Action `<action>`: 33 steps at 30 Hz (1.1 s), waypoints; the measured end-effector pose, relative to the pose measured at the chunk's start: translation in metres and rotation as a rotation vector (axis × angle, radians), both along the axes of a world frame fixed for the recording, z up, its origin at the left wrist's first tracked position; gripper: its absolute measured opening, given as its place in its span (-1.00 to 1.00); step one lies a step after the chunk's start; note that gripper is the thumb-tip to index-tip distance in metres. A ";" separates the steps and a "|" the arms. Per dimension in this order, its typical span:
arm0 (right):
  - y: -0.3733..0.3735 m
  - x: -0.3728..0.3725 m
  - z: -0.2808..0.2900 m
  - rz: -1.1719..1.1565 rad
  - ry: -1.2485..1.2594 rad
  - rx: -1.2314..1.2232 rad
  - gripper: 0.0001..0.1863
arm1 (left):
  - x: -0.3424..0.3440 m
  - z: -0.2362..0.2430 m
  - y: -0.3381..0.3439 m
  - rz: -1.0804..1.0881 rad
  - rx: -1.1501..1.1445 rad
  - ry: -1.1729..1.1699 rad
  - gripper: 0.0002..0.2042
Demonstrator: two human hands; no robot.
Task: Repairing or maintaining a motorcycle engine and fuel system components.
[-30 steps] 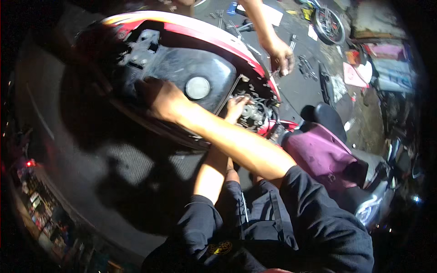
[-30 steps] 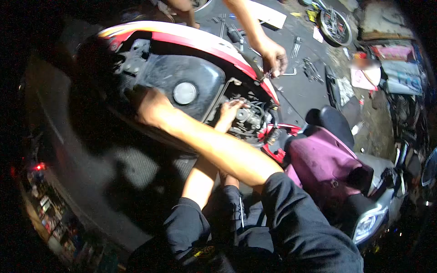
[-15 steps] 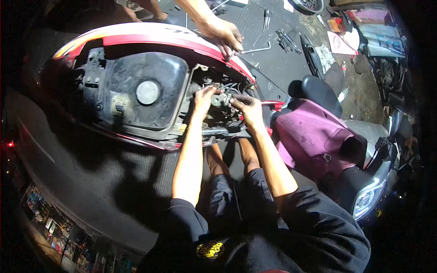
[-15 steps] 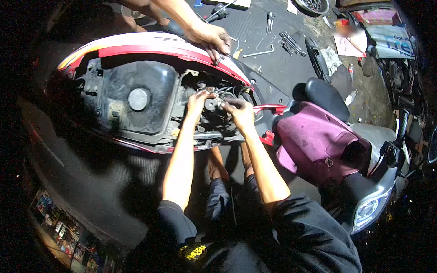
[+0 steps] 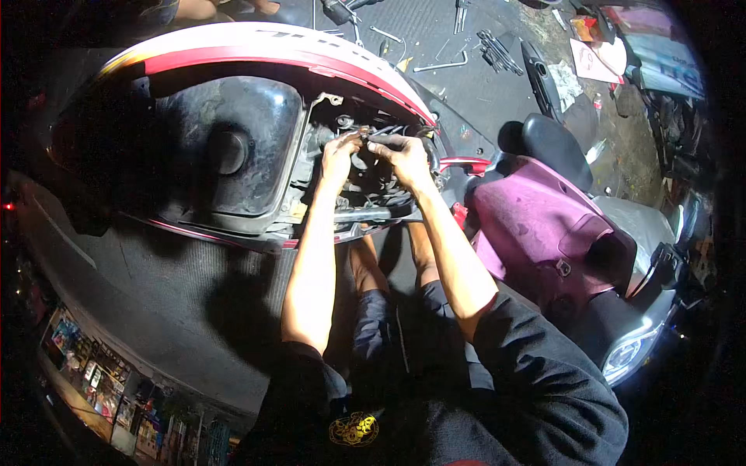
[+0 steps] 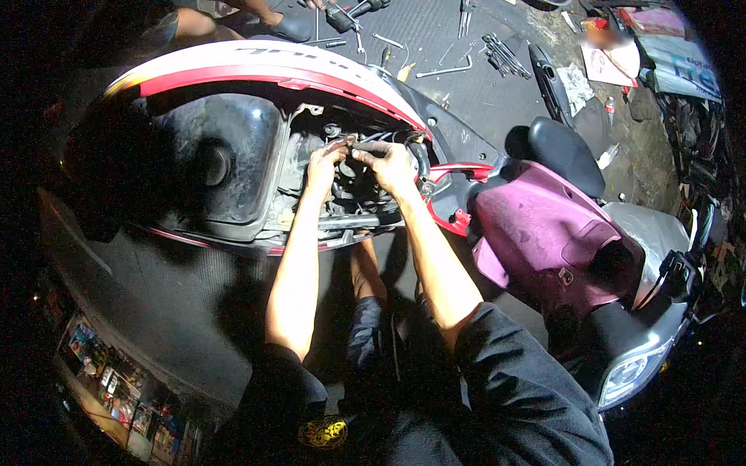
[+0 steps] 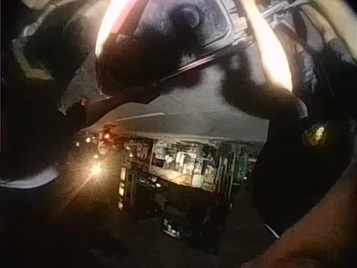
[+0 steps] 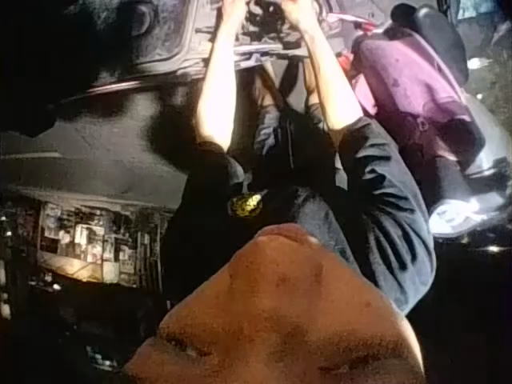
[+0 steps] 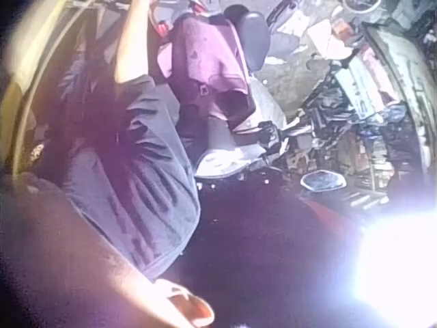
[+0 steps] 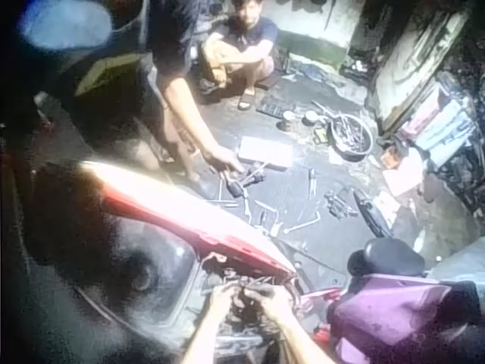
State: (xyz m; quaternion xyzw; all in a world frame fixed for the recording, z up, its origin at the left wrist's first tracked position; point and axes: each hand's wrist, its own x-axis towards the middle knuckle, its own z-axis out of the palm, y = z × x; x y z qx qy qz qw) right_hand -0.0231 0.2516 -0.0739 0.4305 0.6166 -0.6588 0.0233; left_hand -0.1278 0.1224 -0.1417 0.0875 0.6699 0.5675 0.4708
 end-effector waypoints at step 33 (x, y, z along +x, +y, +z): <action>0.008 -0.010 -0.028 0.237 -0.040 0.444 -0.59 | 0.014 0.016 0.018 0.155 -0.086 0.129 -0.70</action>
